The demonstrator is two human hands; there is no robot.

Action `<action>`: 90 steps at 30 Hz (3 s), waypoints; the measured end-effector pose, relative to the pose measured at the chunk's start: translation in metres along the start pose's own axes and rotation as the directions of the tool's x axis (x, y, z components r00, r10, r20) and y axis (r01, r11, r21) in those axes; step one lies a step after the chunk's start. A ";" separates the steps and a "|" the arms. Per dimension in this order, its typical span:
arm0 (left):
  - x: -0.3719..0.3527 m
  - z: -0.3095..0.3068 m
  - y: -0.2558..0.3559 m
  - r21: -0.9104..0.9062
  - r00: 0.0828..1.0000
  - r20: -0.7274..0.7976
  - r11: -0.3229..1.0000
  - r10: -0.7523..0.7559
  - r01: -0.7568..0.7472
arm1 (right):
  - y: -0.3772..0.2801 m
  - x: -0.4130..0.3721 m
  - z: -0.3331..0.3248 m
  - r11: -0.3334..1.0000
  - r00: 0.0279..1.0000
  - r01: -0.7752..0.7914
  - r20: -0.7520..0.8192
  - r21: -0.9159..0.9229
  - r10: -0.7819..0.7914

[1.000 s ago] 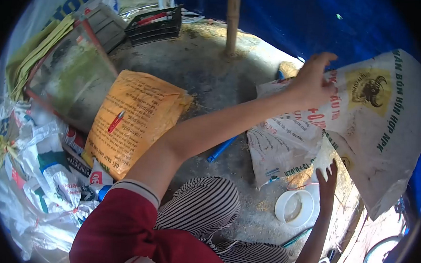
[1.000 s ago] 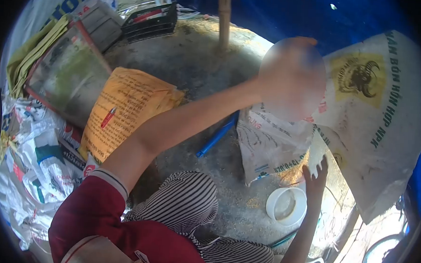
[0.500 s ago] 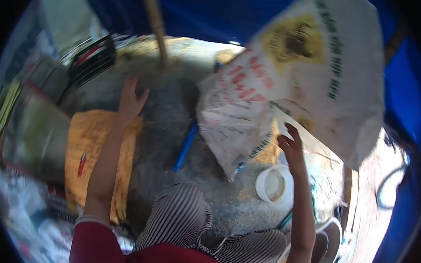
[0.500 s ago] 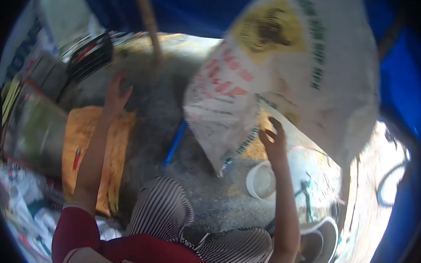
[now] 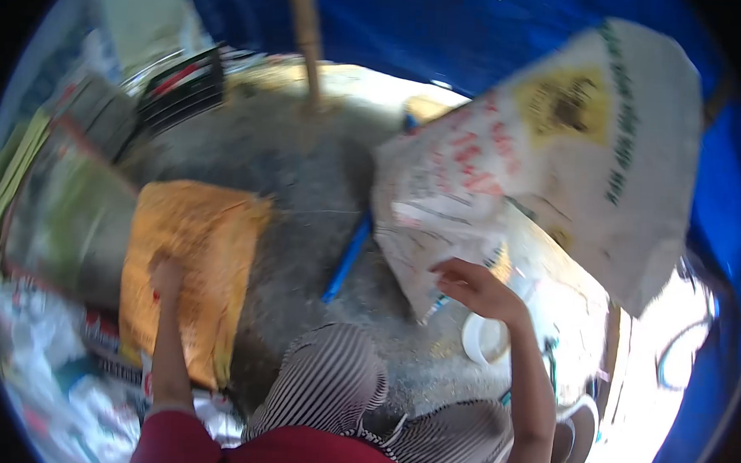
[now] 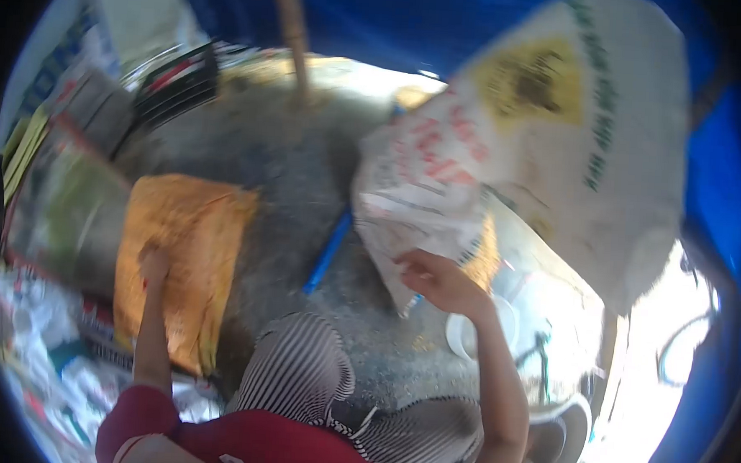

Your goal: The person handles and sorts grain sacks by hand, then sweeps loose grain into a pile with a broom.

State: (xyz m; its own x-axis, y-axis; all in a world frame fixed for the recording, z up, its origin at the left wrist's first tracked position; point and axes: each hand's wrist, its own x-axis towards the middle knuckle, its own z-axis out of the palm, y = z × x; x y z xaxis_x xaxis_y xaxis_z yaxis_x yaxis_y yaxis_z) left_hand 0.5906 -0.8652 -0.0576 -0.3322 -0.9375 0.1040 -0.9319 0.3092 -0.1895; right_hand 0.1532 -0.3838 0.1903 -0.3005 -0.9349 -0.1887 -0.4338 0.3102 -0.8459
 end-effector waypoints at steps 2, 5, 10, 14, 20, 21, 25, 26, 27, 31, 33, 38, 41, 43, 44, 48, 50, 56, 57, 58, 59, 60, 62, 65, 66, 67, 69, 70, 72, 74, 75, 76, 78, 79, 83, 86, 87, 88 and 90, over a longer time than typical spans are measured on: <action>-0.036 -0.040 0.015 -0.435 0.962 -0.232 0.900 -0.144 0.030 | 0.007 0.003 0.001 0.998 0.999 -0.028 0.037 -0.057 0.030; -0.039 -0.038 0.006 -0.313 0.971 -0.186 0.946 -0.150 0.086 | 0.012 0.001 0.005 0.994 0.998 -0.058 0.026 -0.094 0.061; -0.022 -0.098 0.061 -0.750 0.980 -0.065 0.657 -0.188 0.076 | 0.018 -0.006 0.011 0.988 0.994 -0.096 0.034 -0.123 0.101; -0.071 -0.285 0.205 -0.986 0.857 0.084 0.166 0.508 -0.002 | 0.009 -0.016 0.019 0.998 0.999 -0.026 -0.042 -0.050 0.023; -0.178 -0.362 0.390 -0.923 0.178 -0.384 -0.380 0.906 -0.058 | -0.015 -0.051 0.024 0.951 0.954 0.074 -0.300 0.301 0.021; -0.192 -0.367 0.413 -0.917 0.154 -0.397 -0.386 0.905 -0.097 | 0.000 -0.058 0.021 0.902 0.926 0.046 -0.357 0.430 0.123; -0.221 -0.371 0.476 -0.943 0.040 -0.331 -0.329 0.943 -0.045 | 0.042 -0.122 -0.016 0.891 0.670 -0.257 -0.596 0.373 0.443; -0.224 -0.366 0.489 -0.970 0.062 -0.236 -0.231 0.970 -0.075 | 0.073 -0.140 -0.024 0.935 0.558 -0.257 -0.752 0.246 0.351; -0.227 -0.361 0.503 -0.986 0.087 -0.143 -0.134 0.986 -0.103 | 0.107 -0.157 -0.035 0.907 0.490 -0.311 -0.770 0.283 0.408; -0.242 -0.330 0.546 -0.973 -0.003 -0.017 -0.018 1.000 -0.231 | 0.203 -0.184 -0.061 0.788 0.441 -0.571 -0.724 0.230 0.530; -0.258 -0.328 0.563 -0.975 -0.036 0.079 0.070 0.996 -0.210 | 0.251 -0.173 -0.066 0.780 0.473 -0.618 -0.744 0.101 0.471; -0.273 -0.333 0.587 -0.968 -0.078 0.102 0.081 0.992 -0.239 | 0.344 -0.137 -0.068 0.578 0.507 -0.814 -0.556 -0.058 0.659; -0.269 -0.315 0.595 -0.967 -0.076 0.140 0.120 0.987 -0.223 | 0.384 -0.121 -0.059 0.602 0.421 -0.785 -0.587 0.145 0.691; -0.269 -0.315 0.596 -0.958 -0.061 0.220 0.203 0.974 -0.203 | 0.419 -0.112 -0.059 0.571 0.351 -0.803 -0.635 0.174 0.688; -0.267 -0.308 0.599 -0.956 -0.058 0.225 0.208 0.973 -0.208 | 0.419 -0.111 -0.060 0.574 0.354 -0.799 -0.633 0.177 0.689; -0.266 -0.285 0.600 -0.966 -0.060 0.224 0.213 0.973 -0.148 | 0.394 -0.117 -0.061 0.572 0.381 -0.763 -0.505 0.301 0.774; -0.265 -0.281 0.601 -0.958 -0.069 0.248 0.234 0.966 -0.164 | 0.397 -0.119 -0.061 0.578 0.398 -0.725 -0.457 0.374 0.795; -0.266 -0.267 0.599 -0.987 -0.016 0.155 0.155 0.988 -0.039 | 0.393 -0.126 -0.076 0.874 0.076 -0.280 -0.899 0.396 0.432; -0.265 -0.267 0.599 -0.987 0.012 0.069 0.070 0.998 -0.143 | 0.357 -0.136 -0.090 0.799 0.133 -0.117 -0.788 0.590 0.602; -0.267 -0.268 0.599 -0.969 0.030 -0.024 -0.015 0.999 -0.245 | 0.337 -0.139 -0.095 0.712 0.149 0.281 -0.762 0.644 0.630; -0.271 -0.278 0.596 -0.971 0.026 -0.026 -0.019 0.999 -0.237 | 0.309 -0.147 -0.099 0.589 0.201 0.434 -0.711 0.681 0.673; -0.278 -0.295 0.590 -0.918 0.062 -0.200 -0.165 0.978 -0.359 | 0.280 -0.155 -0.100 0.441 0.265 0.568 -0.661 0.695 0.702; -0.293 -0.322 0.582 -0.762 0.091 -0.495 -0.381 0.864 -0.523 | 0.228 -0.170 -0.090 0.369 0.365 0.573 -0.631 0.732 0.685; -0.323 -0.356 0.568 -0.553 0.045 -0.681 -0.472 0.731 -0.687 | 0.181 -0.182 -0.059 0.322 0.533 0.528 -0.601 0.786 0.595; -0.329 -0.362 0.563 -0.391 -0.029 -0.744 -0.470 0.668 -0.791 | 0.169 -0.183 -0.047 0.356 0.601 0.492 -0.605 0.795 0.522; -0.333 -0.360 0.558 -0.396 -0.032 -0.743 -0.477 0.669 -0.785 | 0.157 -0.186 -0.036 0.397 0.608 0.419 -0.577 0.816 0.545; -0.335 -0.351 0.554 -0.226 -0.088 -0.704 -0.339 0.705 -0.913 | 0.136 -0.186 -0.020 0.461 0.603 0.243 -0.505 0.854 0.617; -0.333 -0.344 0.554 -0.227 -0.089 -0.702 -0.340 0.706 -0.913 | 0.137 -0.187 -0.015 0.458 0.603 0.243 -0.503 0.855 0.619; -0.319 -0.323 0.549 -0.308 -0.107 -0.381 -0.235 0.918 -0.922 | 0.152 -0.183 -0.001 0.506 0.544 0.420 -0.655 0.754 0.525; -0.303 -0.307 0.540 -0.211 -0.130 -0.513 -0.271 0.849 -0.939 | 0.165 -0.191 0.003 0.613 0.506 0.323 -0.679 0.721 0.532; -0.295 -0.300 0.537 -0.382 -0.112 -0.431 -0.293 0.896 -0.877 | 0.170 -0.197 0.006 0.686 0.473 0.238 -0.699 0.687 0.536; -0.286 -0.291 0.536 -0.544 -0.108 -0.347 -0.294 0.932 -0.786 | 0.174 -0.202 0.010 0.751 0.440 0.146 -0.722 0.644 0.534; -0.267 -0.271 0.535 -0.587 -0.130 -0.399 -0.362 0.908 -0.724 | 0.148 -0.214 0.012 0.716 0.474 -0.003 -0.630 0.698 0.616; -0.259 -0.272 0.532 -0.950 -0.172 -0.048 -0.098 0.984 -0.298 | 0.150 -0.221 0.015 0.636 0.648 -0.072 -0.448 0.769 0.615; -0.239 -0.273 0.521 -0.810 -0.508 0.251 0.466 0.824 0.356 | 0.145 -0.210 0.026 0.430 0.842 -0.125 -0.134 0.894 0.523; -0.234 -0.263 0.514 -0.668 -0.548 0.191 0.517 0.815 0.536 | 0.165 -0.190 0.030 0.309 0.889 -0.050 -0.099 0.950 0.448; -0.231 -0.261 0.512 -0.613 -0.529 0.157 0.503 0.834 0.609 | 0.168 -0.183 0.032 0.186 0.918 -0.019 -0.057 0.982 0.393; -0.227 -0.259 0.510 -0.617 -0.528 0.159 0.502 0.834 0.606 | 0.171 -0.176 0.034 0.059 0.943 0.002 -0.022 0.998 0.331; -0.221 -0.258 0.504 -0.569 -0.571 0.062 0.499 0.819 0.654 | 0.169 -0.162 0.039 -0.004 0.958 0.010 -0.008 1.000 0.286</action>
State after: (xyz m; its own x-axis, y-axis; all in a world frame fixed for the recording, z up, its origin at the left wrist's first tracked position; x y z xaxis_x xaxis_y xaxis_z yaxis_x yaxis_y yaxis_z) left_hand 0.1568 -0.4615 0.0754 -0.5641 0.7786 -0.2750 -0.7652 -0.3677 0.5285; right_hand 0.1621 -0.1866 0.0586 -0.4191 -0.8055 -0.4190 0.8482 -0.1827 -0.4971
